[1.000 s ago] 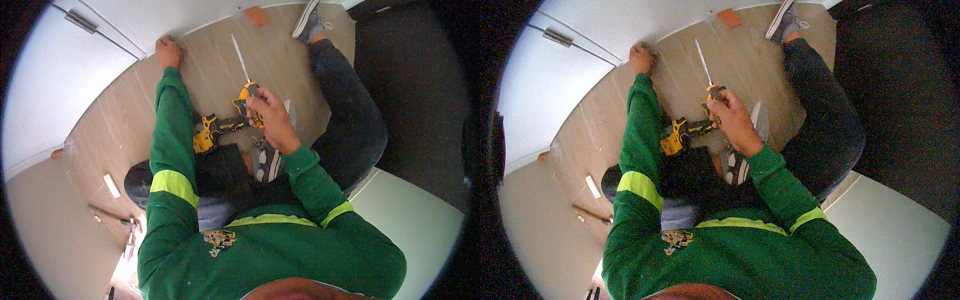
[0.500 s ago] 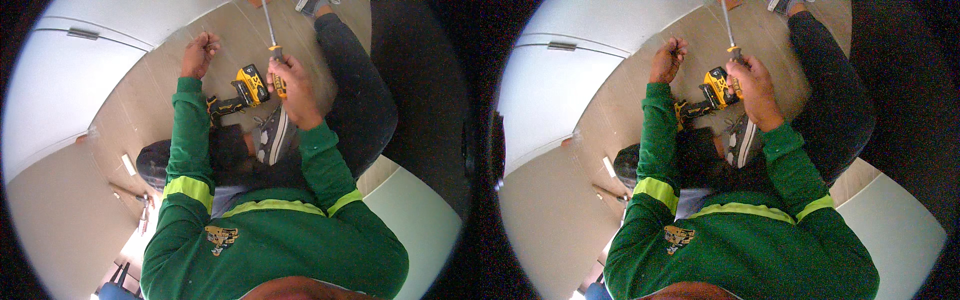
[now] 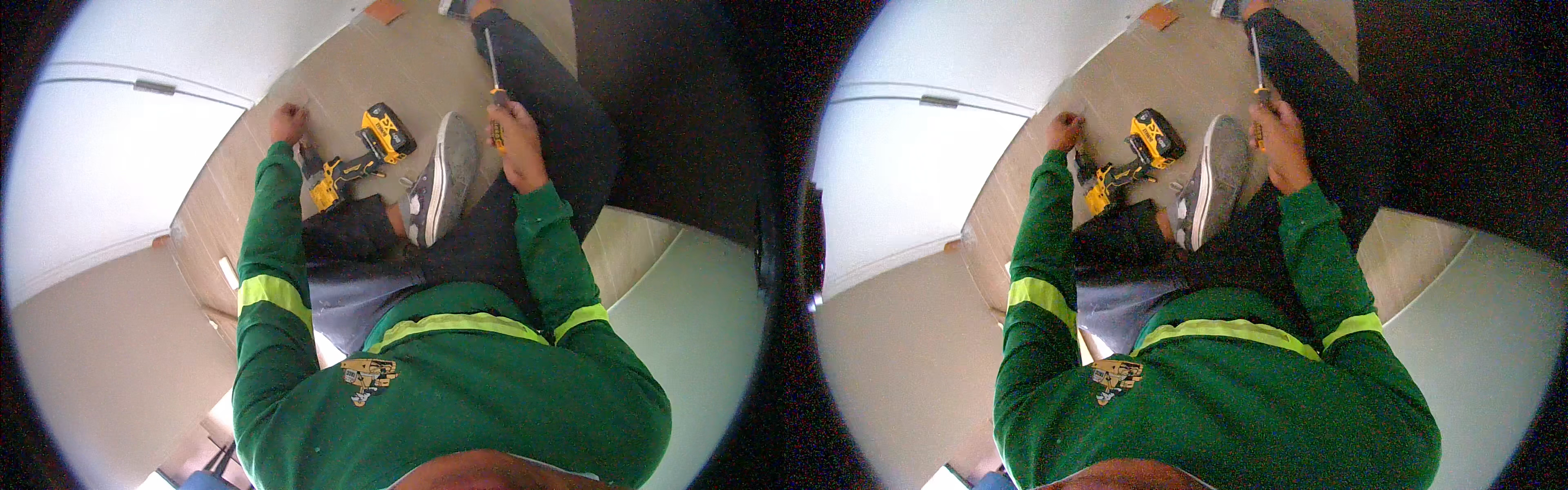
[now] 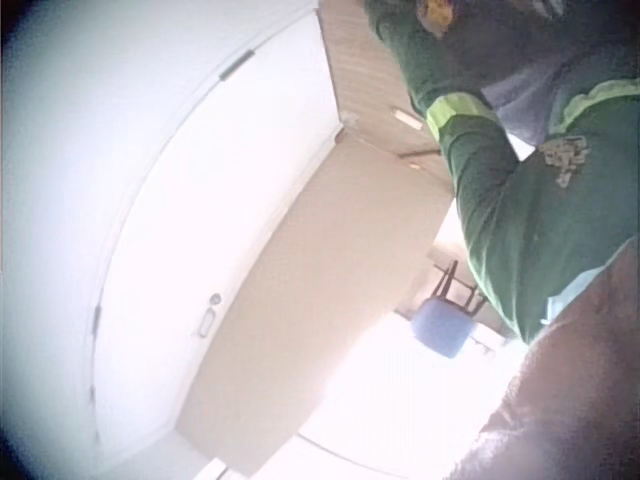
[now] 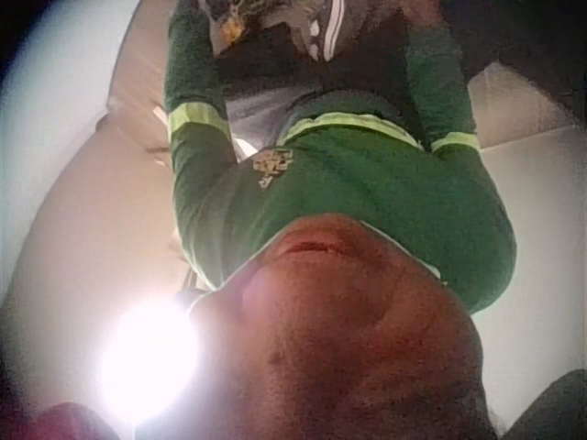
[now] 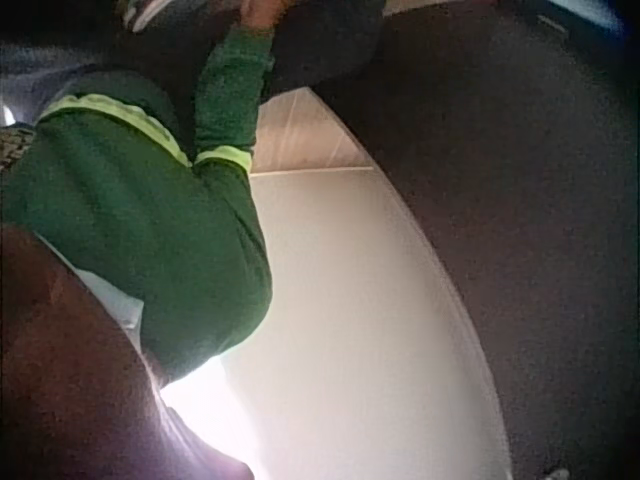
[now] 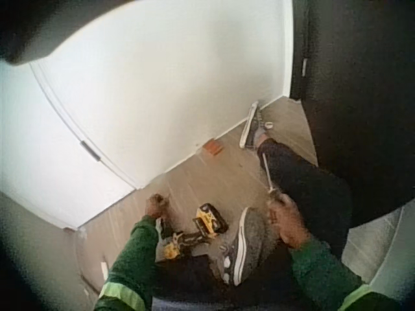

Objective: The person uses a cordless drill to drive screws into the bottom edge of a white cabinet. They also use a screwdriver to manually tighten screws and adjust the cabinet's position against the wall.

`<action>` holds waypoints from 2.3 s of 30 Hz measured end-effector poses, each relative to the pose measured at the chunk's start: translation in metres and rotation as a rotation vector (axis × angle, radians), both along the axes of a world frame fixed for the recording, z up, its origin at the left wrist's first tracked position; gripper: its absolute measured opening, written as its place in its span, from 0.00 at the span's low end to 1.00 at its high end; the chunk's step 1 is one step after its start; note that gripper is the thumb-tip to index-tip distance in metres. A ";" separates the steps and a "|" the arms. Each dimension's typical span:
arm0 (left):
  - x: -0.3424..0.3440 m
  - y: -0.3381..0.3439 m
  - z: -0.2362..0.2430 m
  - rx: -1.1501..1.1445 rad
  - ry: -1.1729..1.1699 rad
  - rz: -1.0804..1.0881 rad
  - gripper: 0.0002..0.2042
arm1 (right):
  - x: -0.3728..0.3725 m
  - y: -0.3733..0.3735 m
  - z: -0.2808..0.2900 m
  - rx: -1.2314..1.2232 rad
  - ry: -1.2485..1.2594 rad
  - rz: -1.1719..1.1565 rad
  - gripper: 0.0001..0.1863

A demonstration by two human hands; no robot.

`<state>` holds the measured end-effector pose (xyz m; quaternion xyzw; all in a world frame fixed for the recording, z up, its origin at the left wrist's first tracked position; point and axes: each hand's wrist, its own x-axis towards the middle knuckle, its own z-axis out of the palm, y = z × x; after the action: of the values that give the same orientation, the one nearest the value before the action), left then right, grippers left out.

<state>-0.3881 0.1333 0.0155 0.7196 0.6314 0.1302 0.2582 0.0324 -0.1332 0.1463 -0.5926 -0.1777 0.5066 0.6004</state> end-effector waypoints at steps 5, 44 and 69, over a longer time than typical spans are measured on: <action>-0.018 -0.023 0.023 0.331 0.144 0.176 0.32 | -0.001 -0.001 -0.016 -0.041 -0.161 0.008 0.14; 0.049 -0.201 0.116 0.234 -0.647 0.309 0.32 | 0.029 -0.296 -0.030 -0.034 -1.002 -0.088 0.10; 0.058 -0.219 0.209 0.723 -0.139 0.184 0.27 | -0.049 -0.224 0.182 0.302 -1.177 -0.157 0.11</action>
<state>-0.3303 -0.0860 0.2249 0.6938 0.5876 0.4160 0.0169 -0.0163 -0.3571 0.3281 -0.6928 -0.5051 0.0178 0.5144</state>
